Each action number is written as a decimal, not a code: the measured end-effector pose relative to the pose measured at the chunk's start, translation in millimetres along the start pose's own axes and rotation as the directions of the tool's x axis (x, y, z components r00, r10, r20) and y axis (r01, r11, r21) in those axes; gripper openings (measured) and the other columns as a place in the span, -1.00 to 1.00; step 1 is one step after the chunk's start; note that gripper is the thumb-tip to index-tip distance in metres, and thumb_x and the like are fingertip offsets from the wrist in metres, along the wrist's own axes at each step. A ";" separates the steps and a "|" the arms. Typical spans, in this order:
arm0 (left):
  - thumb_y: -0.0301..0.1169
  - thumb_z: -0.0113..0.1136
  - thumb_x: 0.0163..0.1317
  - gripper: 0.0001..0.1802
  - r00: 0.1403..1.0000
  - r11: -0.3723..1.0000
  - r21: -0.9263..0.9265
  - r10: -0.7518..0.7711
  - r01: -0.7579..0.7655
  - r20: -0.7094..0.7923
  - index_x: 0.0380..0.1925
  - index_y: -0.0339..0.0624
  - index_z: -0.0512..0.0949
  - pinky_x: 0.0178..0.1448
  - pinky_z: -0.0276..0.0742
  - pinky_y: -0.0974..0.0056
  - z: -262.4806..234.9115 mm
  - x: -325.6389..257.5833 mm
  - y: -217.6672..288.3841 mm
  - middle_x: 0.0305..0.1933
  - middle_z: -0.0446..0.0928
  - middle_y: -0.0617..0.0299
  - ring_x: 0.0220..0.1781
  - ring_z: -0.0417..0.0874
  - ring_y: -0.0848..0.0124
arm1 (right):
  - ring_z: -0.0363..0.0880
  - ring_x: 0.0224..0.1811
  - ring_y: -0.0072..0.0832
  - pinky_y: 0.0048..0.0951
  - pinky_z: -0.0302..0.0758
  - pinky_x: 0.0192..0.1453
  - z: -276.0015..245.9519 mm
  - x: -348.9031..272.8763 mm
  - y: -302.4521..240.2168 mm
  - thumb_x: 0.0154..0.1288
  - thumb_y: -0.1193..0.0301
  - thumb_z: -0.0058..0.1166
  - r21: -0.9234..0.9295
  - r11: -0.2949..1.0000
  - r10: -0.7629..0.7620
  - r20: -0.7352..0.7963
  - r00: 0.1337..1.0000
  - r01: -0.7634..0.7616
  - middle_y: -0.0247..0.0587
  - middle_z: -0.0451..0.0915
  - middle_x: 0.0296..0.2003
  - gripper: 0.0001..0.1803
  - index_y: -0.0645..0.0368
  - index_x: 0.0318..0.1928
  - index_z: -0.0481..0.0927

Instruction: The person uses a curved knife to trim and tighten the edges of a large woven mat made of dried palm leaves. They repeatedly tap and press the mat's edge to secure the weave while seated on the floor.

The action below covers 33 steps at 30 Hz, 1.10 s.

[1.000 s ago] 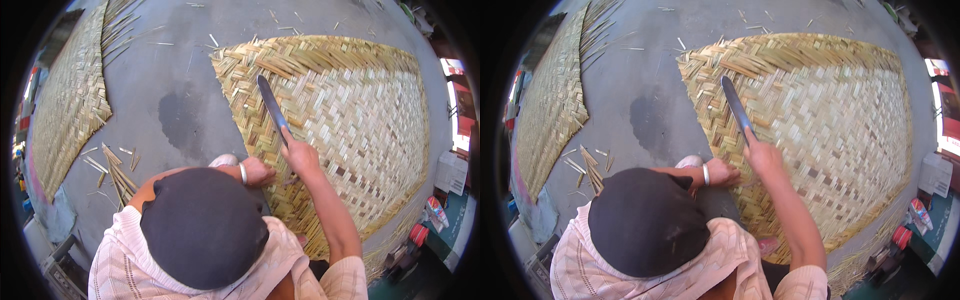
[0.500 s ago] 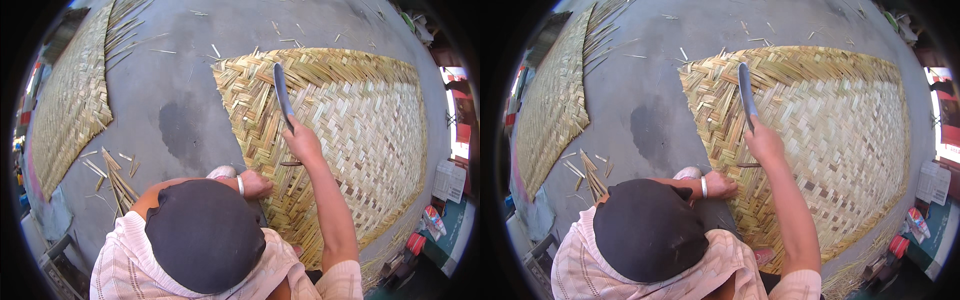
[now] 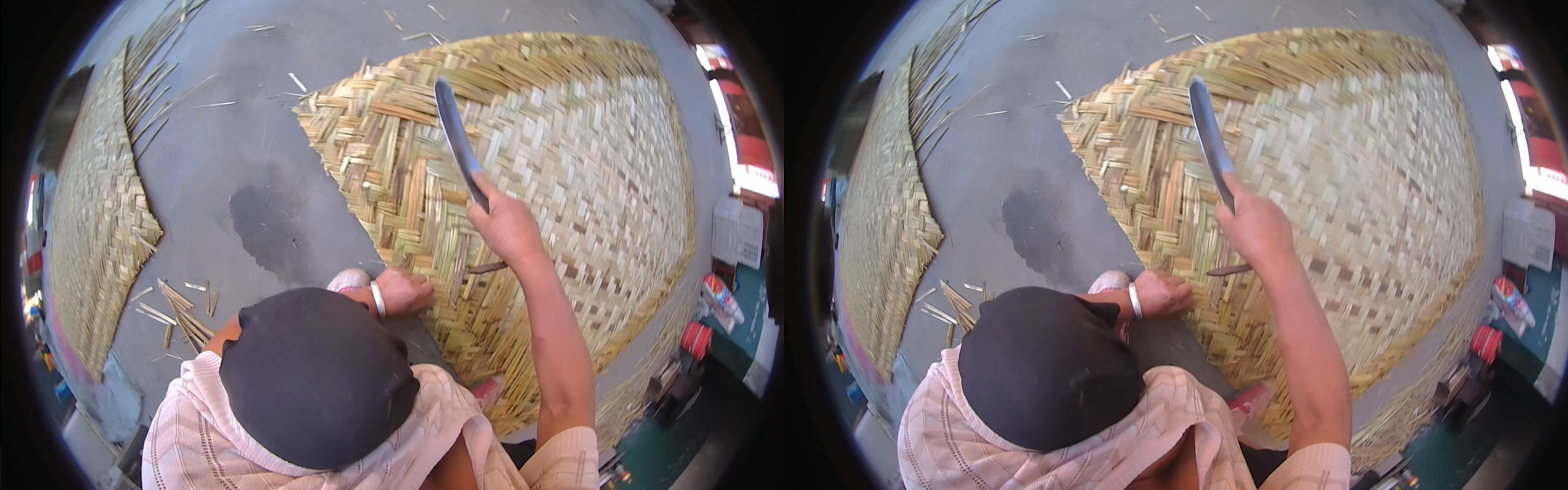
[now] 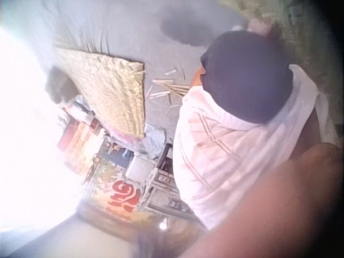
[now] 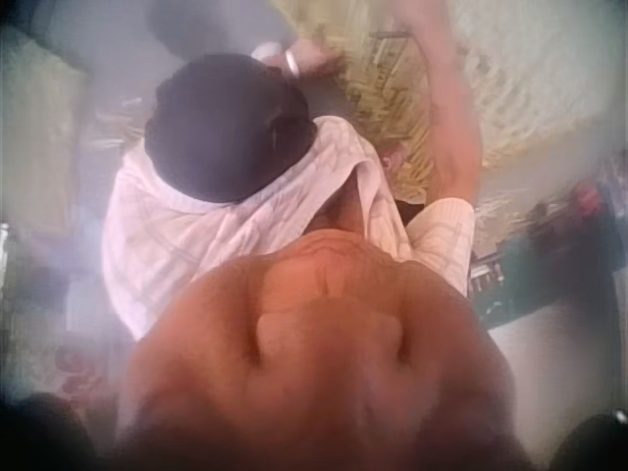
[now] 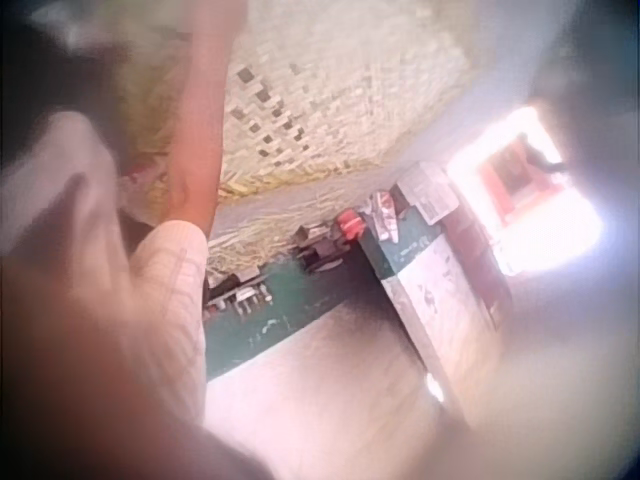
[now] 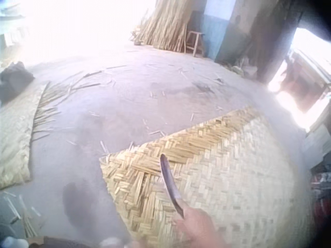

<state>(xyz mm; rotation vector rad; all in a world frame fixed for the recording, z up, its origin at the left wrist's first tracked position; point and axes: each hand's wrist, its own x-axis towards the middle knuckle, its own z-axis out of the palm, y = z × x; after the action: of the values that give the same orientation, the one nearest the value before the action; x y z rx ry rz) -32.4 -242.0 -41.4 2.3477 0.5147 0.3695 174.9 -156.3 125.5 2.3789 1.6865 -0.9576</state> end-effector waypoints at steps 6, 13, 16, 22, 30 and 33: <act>-0.10 0.16 0.26 -0.66 0.981 0.996 0.089 -0.042 0.025 0.190 -0.55 -0.08 0.47 -0.47 0.52 0.06 -8.9 7.4 0.8 -0.55 0.53 0.18 -0.54 0.61 0.12 | 0.64 -0.45 -0.07 -0.08 0.55 -0.28 -44.7 -31.3 -0.5 0.32 0.14 -0.04 0.235 0.942 -0.099 -0.491 0.866 0.241 0.01 0.63 -0.47 -0.40 -0.02 0.34 0.37; -0.04 0.14 0.27 -0.62 0.905 0.973 0.089 -0.230 0.212 0.357 -0.51 -0.10 0.56 -0.39 0.52 0.00 -25.5 29.5 12.3 -0.54 0.58 0.04 -0.47 0.63 0.04 | 0.68 -0.40 -0.17 -0.11 0.59 -0.26 25.5 17.4 -2.3 0.35 0.26 -0.13 -0.247 0.964 0.063 -0.125 0.990 -0.093 -0.14 0.67 -0.45 -0.46 -0.05 0.34 0.36; -0.01 0.13 0.27 -0.62 0.869 0.959 0.049 -0.276 0.281 0.410 -0.46 -0.07 0.59 -0.37 0.52 -0.03 -29.1 39.1 13.8 -0.52 0.60 0.03 -0.45 0.64 0.01 | 0.68 -0.41 -0.22 -0.13 0.60 -0.25 4.7 -5.5 30.3 0.33 0.27 -0.14 -0.218 0.976 0.017 0.009 1.000 -0.014 -0.13 0.67 -0.44 -0.44 -0.06 0.35 0.35; 0.04 0.11 0.27 -0.61 0.808 0.941 0.030 -0.306 0.337 0.503 -0.32 -0.05 0.60 -0.29 0.53 -0.05 -30.7 43.6 4.4 -0.43 0.63 0.02 -0.36 0.65 -0.01 | 0.64 -0.43 -0.11 -0.10 0.54 -0.29 -62.4 -64.9 60.5 0.30 0.18 -0.07 -0.048 0.974 0.208 -0.196 0.958 -0.221 -0.02 0.62 -0.49 -0.34 -0.12 0.42 0.26; -0.14 0.23 0.23 -0.68 0.903 0.979 -0.100 -0.124 0.180 0.411 -0.51 -0.14 0.55 -0.41 0.50 -0.02 -30.7 36.9 -3.5 -0.57 0.52 -0.04 -0.50 0.59 -0.04 | 0.61 -0.37 0.06 -0.03 0.51 -0.23 -44.7 -185.7 149.6 0.33 0.18 -0.04 -0.091 0.939 0.291 -0.306 0.906 -0.333 0.08 0.61 -0.45 -0.27 -0.21 0.49 0.07; -0.20 0.26 0.23 -0.73 0.886 0.984 -0.117 -0.069 0.137 0.458 -0.49 -0.15 0.57 -0.43 0.49 0.03 -35.7 38.7 -7.1 -0.59 0.52 -0.02 -0.52 0.58 0.00 | 0.60 -0.35 0.08 -0.01 0.50 -0.20 -23.4 -239.3 179.1 0.35 0.17 -0.04 0.015 0.901 0.413 -0.339 0.845 -0.434 0.10 0.61 -0.45 -0.27 -0.23 0.49 0.06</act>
<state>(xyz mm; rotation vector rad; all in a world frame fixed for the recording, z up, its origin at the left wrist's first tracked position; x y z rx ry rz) -14.3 -199.0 -16.0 2.1541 0.3674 -0.1886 293.2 -415.8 218.1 2.8176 1.1443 -0.4405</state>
